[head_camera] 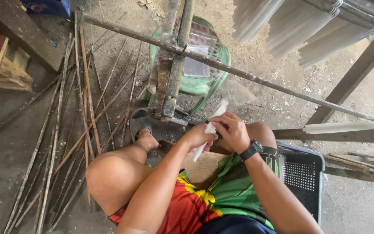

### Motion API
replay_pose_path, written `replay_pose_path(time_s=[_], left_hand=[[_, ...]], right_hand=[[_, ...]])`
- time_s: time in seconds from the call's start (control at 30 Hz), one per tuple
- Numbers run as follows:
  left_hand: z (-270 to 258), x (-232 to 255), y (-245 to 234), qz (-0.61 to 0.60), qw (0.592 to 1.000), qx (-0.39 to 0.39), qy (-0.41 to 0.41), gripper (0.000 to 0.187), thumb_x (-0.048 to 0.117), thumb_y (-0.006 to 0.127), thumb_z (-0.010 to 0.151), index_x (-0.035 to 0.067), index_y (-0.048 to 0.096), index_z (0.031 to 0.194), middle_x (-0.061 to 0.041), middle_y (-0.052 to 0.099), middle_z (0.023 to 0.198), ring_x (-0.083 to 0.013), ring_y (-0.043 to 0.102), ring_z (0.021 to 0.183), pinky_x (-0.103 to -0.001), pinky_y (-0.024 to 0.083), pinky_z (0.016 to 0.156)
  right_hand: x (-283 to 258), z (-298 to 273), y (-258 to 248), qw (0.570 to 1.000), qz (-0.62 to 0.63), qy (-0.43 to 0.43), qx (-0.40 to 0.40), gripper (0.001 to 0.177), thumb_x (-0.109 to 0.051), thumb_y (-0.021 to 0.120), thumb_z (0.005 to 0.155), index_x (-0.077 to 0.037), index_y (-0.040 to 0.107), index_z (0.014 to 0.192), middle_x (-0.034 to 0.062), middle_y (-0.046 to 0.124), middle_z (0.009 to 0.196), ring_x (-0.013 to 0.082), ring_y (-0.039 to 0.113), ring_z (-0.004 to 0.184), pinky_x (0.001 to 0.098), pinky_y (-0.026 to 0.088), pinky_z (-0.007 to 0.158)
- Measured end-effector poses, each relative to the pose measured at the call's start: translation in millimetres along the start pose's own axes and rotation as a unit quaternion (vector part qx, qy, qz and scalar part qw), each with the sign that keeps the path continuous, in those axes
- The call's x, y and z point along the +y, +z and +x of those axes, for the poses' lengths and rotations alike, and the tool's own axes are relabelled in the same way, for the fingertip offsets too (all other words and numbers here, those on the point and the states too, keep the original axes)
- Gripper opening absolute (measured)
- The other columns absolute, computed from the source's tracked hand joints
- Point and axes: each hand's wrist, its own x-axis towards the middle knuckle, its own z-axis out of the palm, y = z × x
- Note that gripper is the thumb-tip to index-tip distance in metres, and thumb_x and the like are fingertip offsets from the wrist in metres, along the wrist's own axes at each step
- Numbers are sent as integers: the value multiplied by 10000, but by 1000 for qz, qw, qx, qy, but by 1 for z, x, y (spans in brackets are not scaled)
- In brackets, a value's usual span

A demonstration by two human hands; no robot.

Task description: The person is packaging bundles of white candles by sliding them into clear plastic bags.

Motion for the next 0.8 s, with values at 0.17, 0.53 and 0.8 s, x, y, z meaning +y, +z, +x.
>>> replay_pose_path(time_s=[0.17,0.53,0.8], left_hand=[[22,-32,-4,9,999,35,-11,427,82,585,660,-87,473,1036,-176,586,584,-230,586,408,-335,538,367],[-9,7,1,-118,987,109,-24,575,13,638,658,-31,370,1165,-251,575,806,-307,601,476,-412,551,413],[-11,11,-5,-130,983,112,-69,903,418,638,726,70,102,1363,-324,192,1312,-455,525,938,-459,536,649]], right_hand=[[36,1,21,993,38,112,-10,132,-189,581,781,-166,673,874,115,603,719,302,594,703,373,464,655],[30,-14,48,960,117,256,-1,148,-213,568,788,-199,687,875,65,621,723,179,574,698,335,458,676],[78,-29,71,889,234,375,116,117,-122,573,765,-76,668,814,26,478,511,116,449,496,241,391,455]])
